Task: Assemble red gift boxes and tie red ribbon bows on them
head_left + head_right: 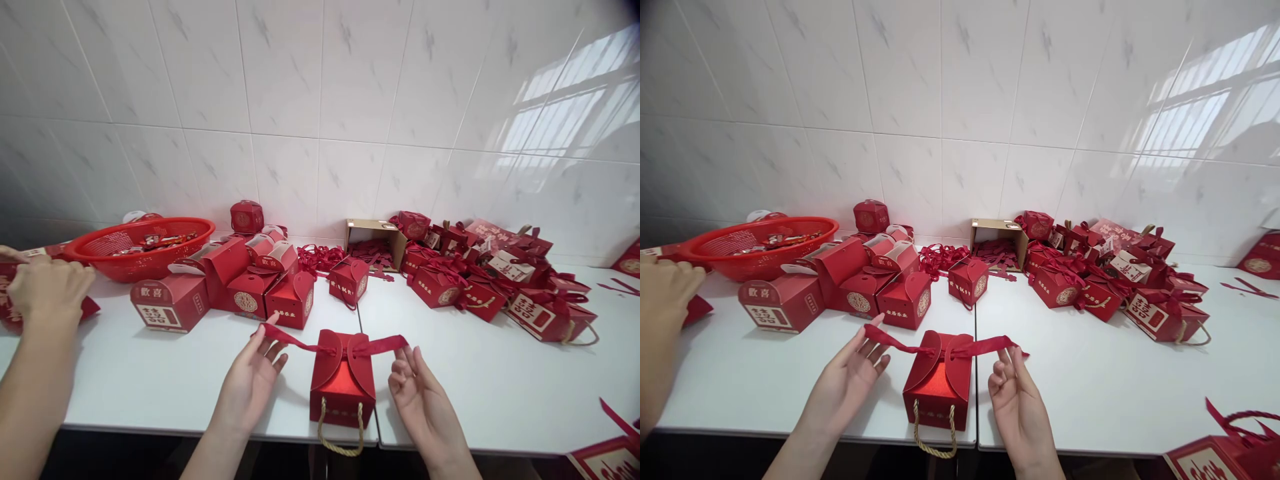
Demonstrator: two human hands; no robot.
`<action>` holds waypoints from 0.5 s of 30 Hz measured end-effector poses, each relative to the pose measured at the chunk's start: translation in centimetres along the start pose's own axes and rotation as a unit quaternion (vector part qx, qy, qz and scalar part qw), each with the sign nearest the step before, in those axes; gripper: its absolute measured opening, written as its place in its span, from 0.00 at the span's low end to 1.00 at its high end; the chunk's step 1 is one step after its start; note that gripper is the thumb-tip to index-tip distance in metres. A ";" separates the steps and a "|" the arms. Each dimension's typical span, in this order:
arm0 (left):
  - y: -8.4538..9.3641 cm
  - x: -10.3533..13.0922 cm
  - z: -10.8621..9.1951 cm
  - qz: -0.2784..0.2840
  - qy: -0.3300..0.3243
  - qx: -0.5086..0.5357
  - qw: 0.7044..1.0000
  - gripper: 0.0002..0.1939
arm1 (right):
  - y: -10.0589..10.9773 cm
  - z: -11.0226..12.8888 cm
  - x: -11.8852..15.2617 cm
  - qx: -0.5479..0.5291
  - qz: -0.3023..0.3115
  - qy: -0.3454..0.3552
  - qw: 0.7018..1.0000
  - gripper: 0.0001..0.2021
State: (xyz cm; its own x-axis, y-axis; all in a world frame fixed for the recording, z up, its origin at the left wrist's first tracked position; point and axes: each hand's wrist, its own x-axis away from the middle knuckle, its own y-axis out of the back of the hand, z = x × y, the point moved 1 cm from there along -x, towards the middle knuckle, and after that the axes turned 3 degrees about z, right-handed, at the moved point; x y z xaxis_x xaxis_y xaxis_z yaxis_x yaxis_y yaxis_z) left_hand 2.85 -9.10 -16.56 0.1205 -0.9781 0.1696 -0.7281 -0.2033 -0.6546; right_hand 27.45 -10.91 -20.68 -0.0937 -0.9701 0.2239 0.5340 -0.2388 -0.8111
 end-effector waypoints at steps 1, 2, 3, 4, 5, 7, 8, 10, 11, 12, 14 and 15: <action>-0.4 -0.1 -0.6 0.001 -0.007 0.007 1.000 0.14 | -0.2 0.4 -0.2 -0.011 0.004 0.007 1.000 0.04; -0.8 -0.1 -1.2 0.003 -0.015 0.011 1.000 0.13 | -0.4 0.9 -0.3 -0.013 0.003 0.019 1.000 0.04; -1.1 -0.2 -1.8 0.003 -0.025 0.012 1.000 0.13 | -0.5 1.3 -0.4 -0.008 -0.001 0.034 0.999 0.04; -1.4 -0.2 -2.2 0.004 -0.035 0.011 0.999 0.13 | -0.7 1.7 -0.4 0.001 -0.007 0.053 0.999 0.05; -1.6 -0.2 -2.6 0.005 -0.047 0.009 0.999 0.13 | -0.9 2.1 -0.4 0.012 -0.012 0.073 0.997 0.06; -2.0 -0.3 -3.3 0.015 -0.077 0.001 0.997 0.13 | -1.3 2.8 -0.3 0.041 -0.018 0.115 0.992 0.10; -2.2 -0.3 -3.6 0.024 -0.094 -0.006 0.995 0.13 | -1.5 3.2 -0.3 0.057 -0.019 0.137 0.989 0.12; -2.9 -0.3 -4.0 0.043 -0.134 -0.024 0.990 0.13 | -2.1 3.9 -0.2 0.097 -0.018 0.186 0.978 0.11; -3.4 -0.3 -4.1 0.054 -0.153 -0.035 0.986 0.13 | -2.5 4.3 -0.2 0.119 -0.013 0.211 0.970 0.10; -4.0 -0.4 -4.2 0.067 -0.171 -0.046 0.982 0.14 | -3.0 4.7 -0.2 0.139 -0.005 0.237 0.962 0.08; -5.3 -0.5 -4.3 0.095 -0.196 -0.069 0.973 0.14 | -4.2 5.6 -0.2 0.173 0.018 0.282 0.944 0.07; -5.7 -0.6 -4.5 0.104 -0.208 -0.088 0.969 0.15 | -4.8 6.0 -0.1 0.186 0.031 0.300 0.935 0.08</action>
State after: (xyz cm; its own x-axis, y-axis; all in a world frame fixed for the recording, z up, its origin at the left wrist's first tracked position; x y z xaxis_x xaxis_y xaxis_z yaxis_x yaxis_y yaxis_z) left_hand 3.89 -7.18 -9.67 0.1936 -0.9377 -0.2886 -0.8652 -0.0245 -0.5008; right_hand 29.95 -9.35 -13.51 -0.4472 -0.8583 -0.2517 0.7994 -0.2573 -0.5430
